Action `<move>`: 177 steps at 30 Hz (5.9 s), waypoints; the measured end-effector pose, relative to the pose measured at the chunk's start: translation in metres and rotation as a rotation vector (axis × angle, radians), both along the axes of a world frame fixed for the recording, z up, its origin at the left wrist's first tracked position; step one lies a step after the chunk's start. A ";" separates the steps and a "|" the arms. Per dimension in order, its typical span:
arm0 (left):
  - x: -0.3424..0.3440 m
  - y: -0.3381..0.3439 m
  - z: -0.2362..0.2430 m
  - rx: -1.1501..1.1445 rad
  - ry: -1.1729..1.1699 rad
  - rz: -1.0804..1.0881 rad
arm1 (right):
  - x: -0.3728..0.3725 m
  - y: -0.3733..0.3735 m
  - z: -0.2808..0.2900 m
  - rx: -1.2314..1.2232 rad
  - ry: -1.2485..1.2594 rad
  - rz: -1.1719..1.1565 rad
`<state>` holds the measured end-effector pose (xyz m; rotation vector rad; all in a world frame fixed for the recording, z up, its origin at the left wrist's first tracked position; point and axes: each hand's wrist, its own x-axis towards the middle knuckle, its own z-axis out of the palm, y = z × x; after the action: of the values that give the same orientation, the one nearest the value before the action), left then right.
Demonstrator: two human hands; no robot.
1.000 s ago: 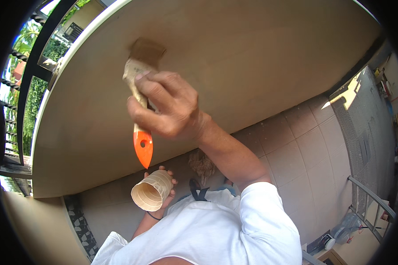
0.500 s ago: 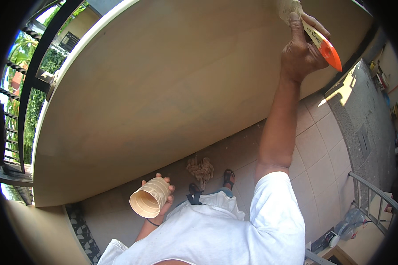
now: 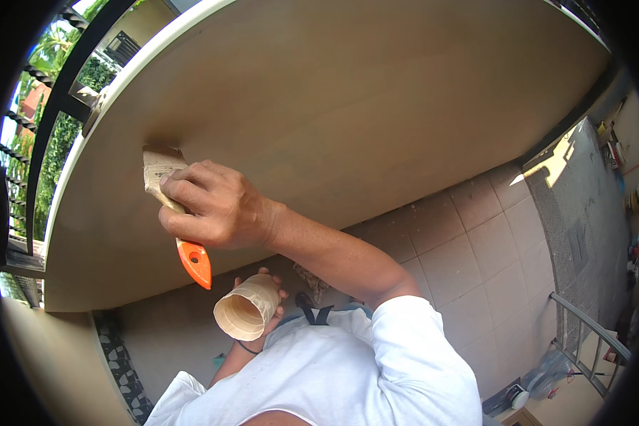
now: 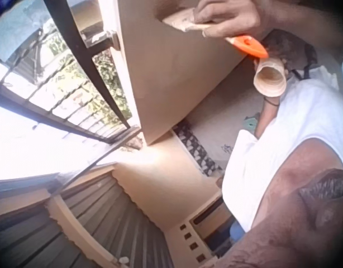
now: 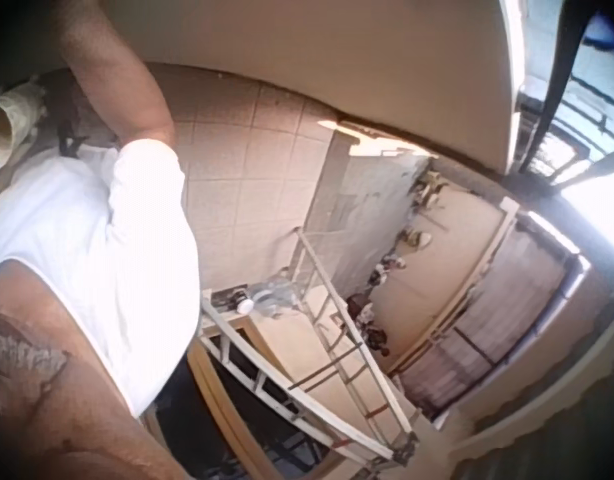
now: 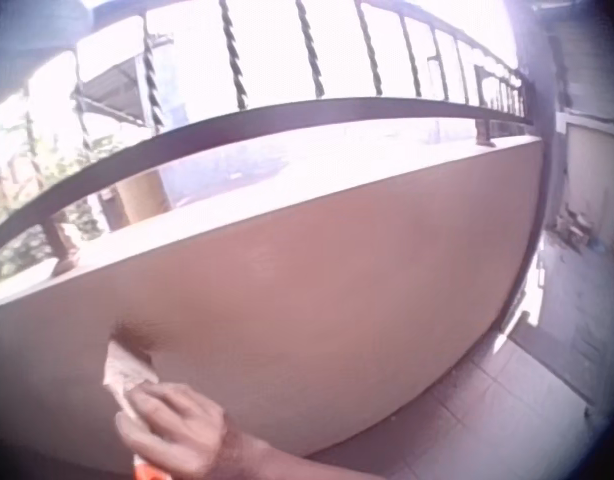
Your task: The person paints a curved ceiling surface using a paintbrush and a small container of beige paint. They repeatedly dip the brush into the container and apply paint in long strokes, working across the ceiling area.
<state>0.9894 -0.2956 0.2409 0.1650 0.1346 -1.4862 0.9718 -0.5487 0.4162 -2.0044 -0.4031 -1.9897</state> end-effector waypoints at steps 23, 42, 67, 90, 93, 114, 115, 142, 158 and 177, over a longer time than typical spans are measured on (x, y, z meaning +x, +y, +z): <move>0.071 0.087 -0.017 0.016 0.017 0.168 | 0.078 0.098 -0.033 0.087 0.110 0.017; 0.104 0.191 -0.021 0.110 0.009 0.229 | 0.148 0.165 -0.109 0.131 0.185 -0.253; 0.119 0.217 -0.037 -0.004 0.087 0.263 | 0.046 0.058 -0.071 0.293 -0.160 -0.843; 0.113 0.210 -0.043 -0.079 0.109 0.338 | 0.117 0.142 -0.030 0.048 -0.051 -0.486; 0.116 0.207 -0.040 -0.089 0.108 0.327 | 0.150 0.165 -0.079 -0.153 0.305 -0.264; 0.120 0.195 -0.048 -0.215 0.091 0.289 | 0.103 0.148 -0.097 -0.220 0.605 -0.150; 0.122 0.195 -0.050 -0.208 0.076 0.278 | 0.094 0.145 -0.093 -0.160 0.627 -0.127; 0.123 0.175 -0.012 -0.089 0.042 0.014 | -0.092 0.009 -0.060 0.685 -0.290 -0.714; 0.089 0.107 0.015 -0.200 0.071 -0.192 | -0.106 0.192 0.008 1.268 -0.043 0.081; 0.059 0.009 0.075 0.079 -0.050 -0.201 | -0.157 0.200 0.068 0.994 0.311 -0.111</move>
<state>1.0487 -0.2864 0.3157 0.2860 0.1392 -1.6765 0.8146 -0.3484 0.4843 -1.5999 0.6586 -1.4122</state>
